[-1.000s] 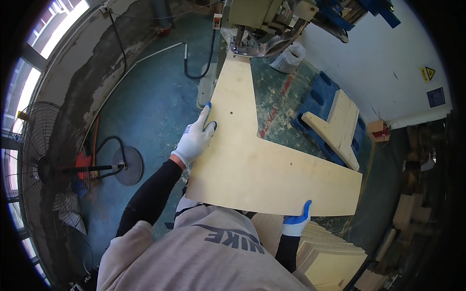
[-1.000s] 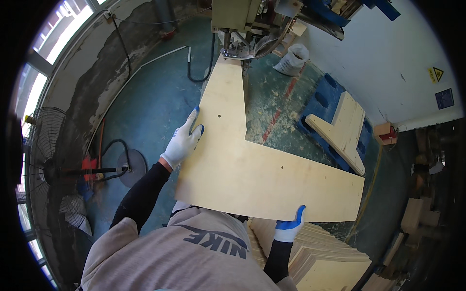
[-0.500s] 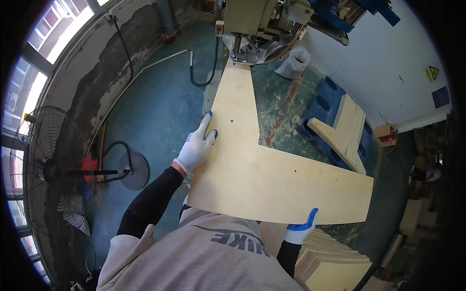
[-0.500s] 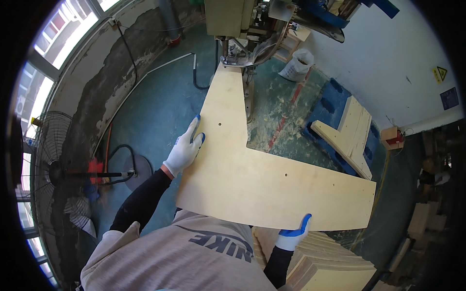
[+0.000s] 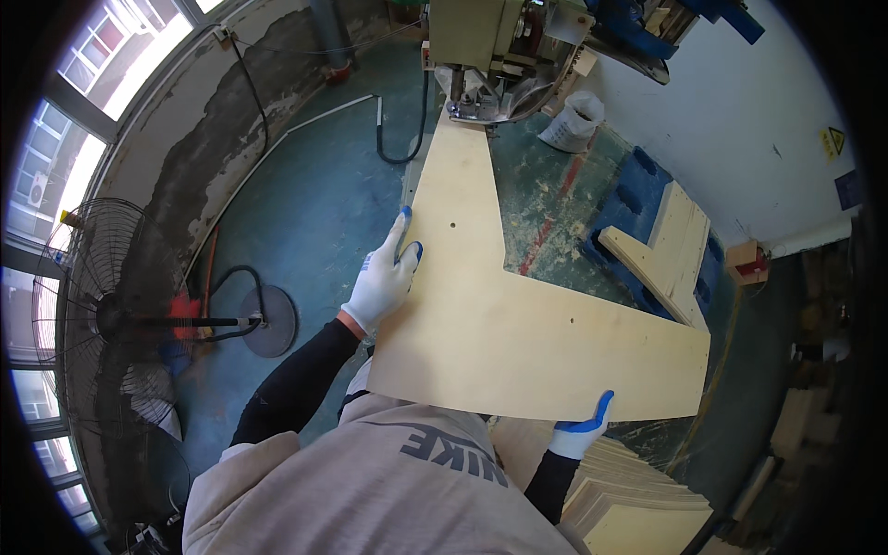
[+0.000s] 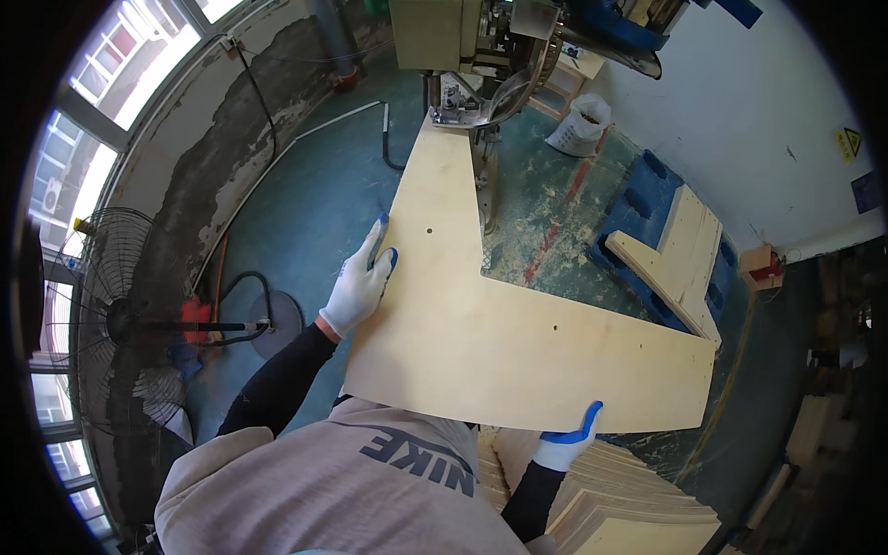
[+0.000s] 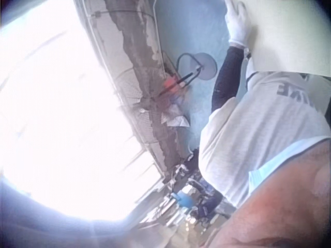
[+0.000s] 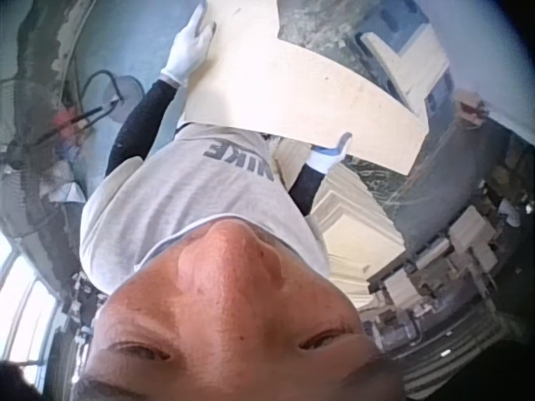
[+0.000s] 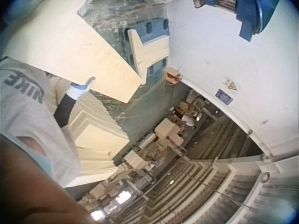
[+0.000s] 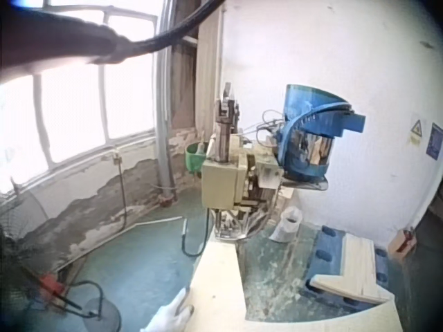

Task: The person picks up a wooden panel from a stack, places it into a machine to punch holes, and then sets it onto a blue pallet on the floor.

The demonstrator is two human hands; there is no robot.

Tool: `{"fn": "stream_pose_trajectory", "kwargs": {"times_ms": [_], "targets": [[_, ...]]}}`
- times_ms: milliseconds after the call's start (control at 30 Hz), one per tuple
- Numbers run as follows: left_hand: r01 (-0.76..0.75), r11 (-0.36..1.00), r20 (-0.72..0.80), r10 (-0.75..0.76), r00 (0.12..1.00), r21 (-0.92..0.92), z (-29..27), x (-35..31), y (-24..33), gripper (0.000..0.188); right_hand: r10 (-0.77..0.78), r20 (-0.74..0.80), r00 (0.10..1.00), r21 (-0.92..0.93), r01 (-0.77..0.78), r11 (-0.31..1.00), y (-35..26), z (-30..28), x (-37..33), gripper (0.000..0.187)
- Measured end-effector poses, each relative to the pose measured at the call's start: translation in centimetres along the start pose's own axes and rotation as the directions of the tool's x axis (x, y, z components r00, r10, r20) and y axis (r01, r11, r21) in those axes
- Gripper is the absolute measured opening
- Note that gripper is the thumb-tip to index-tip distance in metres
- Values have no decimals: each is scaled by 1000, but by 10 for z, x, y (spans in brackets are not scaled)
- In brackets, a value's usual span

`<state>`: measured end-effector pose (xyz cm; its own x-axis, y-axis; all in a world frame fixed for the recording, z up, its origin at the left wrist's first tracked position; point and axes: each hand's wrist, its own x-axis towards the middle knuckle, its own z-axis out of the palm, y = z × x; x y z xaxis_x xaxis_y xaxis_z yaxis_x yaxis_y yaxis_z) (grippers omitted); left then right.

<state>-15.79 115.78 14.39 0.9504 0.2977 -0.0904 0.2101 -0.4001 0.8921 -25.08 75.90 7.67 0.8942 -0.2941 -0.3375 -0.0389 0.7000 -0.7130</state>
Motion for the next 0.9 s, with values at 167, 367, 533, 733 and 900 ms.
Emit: {"fn": "stream_pose_trajectory", "kwargs": {"times_ms": [167, 367, 533, 733, 900], "targets": [[27, 994, 4, -27, 1000, -103, -13, 40, 12, 57, -76, -16, 997, -74, 74, 994, 13, 32, 18, 51], [-60, 997, -25, 61, 998, 39, -19, 147, -5, 48, -3, -2, 1000, 73, 3, 997, 41, 85, 80, 45], [-216, 976, -112, 218, 970, 28, -7, 213, -32, 45, -34, 0, 999, 55, 34, 998, 45, 120, 119, 43], [-38, 997, -49, 35, 998, -65, -15, 234, -14, 46, -7, 22, 1000, 54, 6, 999, 46, 143, 147, 42], [-38, 997, -48, 41, 998, 74, -13, 241, -11, 30, 19, 79, 997, 19, -20, 1000, 33, 151, 168, 43]]}}
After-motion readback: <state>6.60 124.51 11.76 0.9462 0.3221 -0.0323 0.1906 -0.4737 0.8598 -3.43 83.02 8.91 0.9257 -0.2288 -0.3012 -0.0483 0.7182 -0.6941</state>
